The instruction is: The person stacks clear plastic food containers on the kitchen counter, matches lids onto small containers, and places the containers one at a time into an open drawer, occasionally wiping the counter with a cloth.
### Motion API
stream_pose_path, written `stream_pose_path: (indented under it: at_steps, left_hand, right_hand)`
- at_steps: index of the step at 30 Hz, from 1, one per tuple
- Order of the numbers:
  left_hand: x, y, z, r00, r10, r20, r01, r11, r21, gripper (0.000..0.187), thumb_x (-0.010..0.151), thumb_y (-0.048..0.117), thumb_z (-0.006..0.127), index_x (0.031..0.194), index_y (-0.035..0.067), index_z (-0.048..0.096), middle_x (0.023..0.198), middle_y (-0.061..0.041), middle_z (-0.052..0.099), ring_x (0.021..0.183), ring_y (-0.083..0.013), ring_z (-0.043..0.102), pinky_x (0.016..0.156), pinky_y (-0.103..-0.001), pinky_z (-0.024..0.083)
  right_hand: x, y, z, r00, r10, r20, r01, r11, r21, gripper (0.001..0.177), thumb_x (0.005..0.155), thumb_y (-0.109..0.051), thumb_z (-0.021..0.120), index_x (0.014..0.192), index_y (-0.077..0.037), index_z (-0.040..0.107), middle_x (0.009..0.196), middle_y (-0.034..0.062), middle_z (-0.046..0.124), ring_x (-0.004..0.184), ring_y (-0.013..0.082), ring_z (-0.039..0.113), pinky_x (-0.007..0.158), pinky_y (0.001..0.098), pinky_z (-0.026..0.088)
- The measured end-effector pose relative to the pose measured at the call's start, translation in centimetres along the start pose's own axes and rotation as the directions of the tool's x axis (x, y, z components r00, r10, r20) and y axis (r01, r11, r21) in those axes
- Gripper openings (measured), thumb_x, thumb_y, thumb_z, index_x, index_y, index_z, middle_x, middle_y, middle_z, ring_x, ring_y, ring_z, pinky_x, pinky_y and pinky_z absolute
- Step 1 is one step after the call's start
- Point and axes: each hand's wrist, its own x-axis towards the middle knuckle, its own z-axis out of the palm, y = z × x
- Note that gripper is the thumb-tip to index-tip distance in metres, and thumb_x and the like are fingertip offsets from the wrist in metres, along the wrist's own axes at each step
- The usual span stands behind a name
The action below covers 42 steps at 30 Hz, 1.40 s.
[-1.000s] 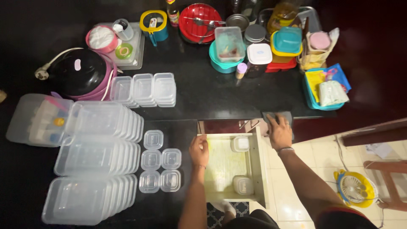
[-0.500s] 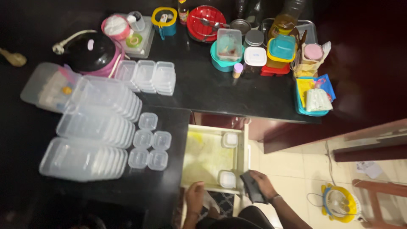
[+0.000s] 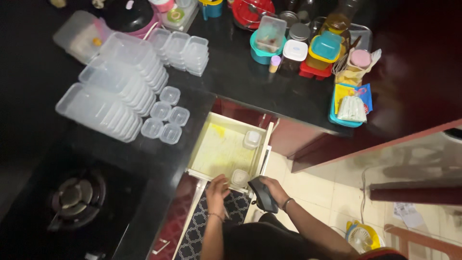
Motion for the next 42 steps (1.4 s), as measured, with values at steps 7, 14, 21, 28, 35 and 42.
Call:
stream_pose_path:
  at_steps: [7,14,21,28,35,42]
  left_hand:
    - [-5.0,1.8,-3.3,0.987,0.128,-0.101,-0.142,0.98,-0.141,0.032,0.097,0.021,0.058,0.125,0.007,0.067,0.116,-0.008,0.074,0.102,-0.0199,0.068,0.087,-0.034,0.053]
    - [-4.6,2.7,-9.4,0.917,0.106,-0.384,-0.215,0.943,-0.254,0.031,0.1,0.014,0.058,0.128,0.003,0.065,0.114,-0.01,0.07,0.098,-0.0189,0.064,0.085,-0.032,0.052]
    - [-1.6,6.6,-9.5,0.937,0.113,-0.331,-0.192,0.957,-0.218,0.032,0.1,0.017,0.056,0.129,0.006,0.064,0.118,-0.008,0.069,0.101,-0.0172,0.064,0.084,-0.03,0.05]
    - [2.8,8.5,-9.1,0.972,0.1,-0.215,-0.137,0.977,-0.163,0.033,0.099,0.021,0.055,0.129,0.008,0.063,0.119,-0.007,0.07,0.102,-0.0157,0.064,0.085,-0.028,0.052]
    - [5.1,13.5,-8.4,0.992,0.084,-0.091,-0.078,0.995,0.065,0.037,0.1,0.023,0.056,0.131,0.006,0.064,0.119,-0.008,0.071,0.104,-0.0183,0.065,0.087,-0.032,0.05]
    - [-2.5,27.7,0.0,0.686,0.434,0.584,-0.54,0.842,0.009,0.056,0.101,0.038,0.058,0.141,-0.002,0.057,0.127,-0.013,0.064,0.108,-0.0194,0.06,0.096,-0.033,0.05]
  right_hand:
    - [0.1,-1.2,-0.4,0.959,0.227,0.169,-0.259,0.945,0.198,0.047,0.098,-0.044,0.054,0.118,-0.005,0.071,0.098,0.013,0.073,0.085,0.0256,0.068,0.077,0.0385,0.056]
    - [1.2,-1.6,-0.2,0.92,0.284,0.27,-0.376,0.834,0.405,0.046,0.095,-0.047,0.057,0.118,-0.01,0.071,0.106,0.0096,0.074,0.091,0.0243,0.07,0.086,0.0396,0.057]
    - [3.0,-3.5,1.8,0.897,0.307,0.319,-0.412,0.842,0.347,0.046,0.095,-0.05,0.059,0.114,-0.011,0.071,0.1,0.0082,0.073,0.088,0.0231,0.069,0.083,0.0387,0.058]
    - [4.7,-5.3,5.3,0.884,0.368,0.29,-0.435,0.873,0.221,0.049,0.095,-0.052,0.057,0.112,-0.009,0.074,0.089,0.0076,0.073,0.075,0.0204,0.068,0.071,0.0339,0.057]
    - [6.2,-7.4,10.3,0.873,0.375,0.313,-0.464,0.837,0.291,0.046,0.095,-0.049,0.056,0.115,-0.011,0.074,0.089,0.0069,0.074,0.074,0.0205,0.069,0.067,0.0339,0.057]
    - [7.1,-9.6,15.9,0.901,0.376,0.214,-0.426,0.859,0.284,0.044,0.095,-0.047,0.053,0.113,-0.012,0.072,0.089,0.0083,0.077,0.073,0.0218,0.073,0.068,0.0372,0.059]
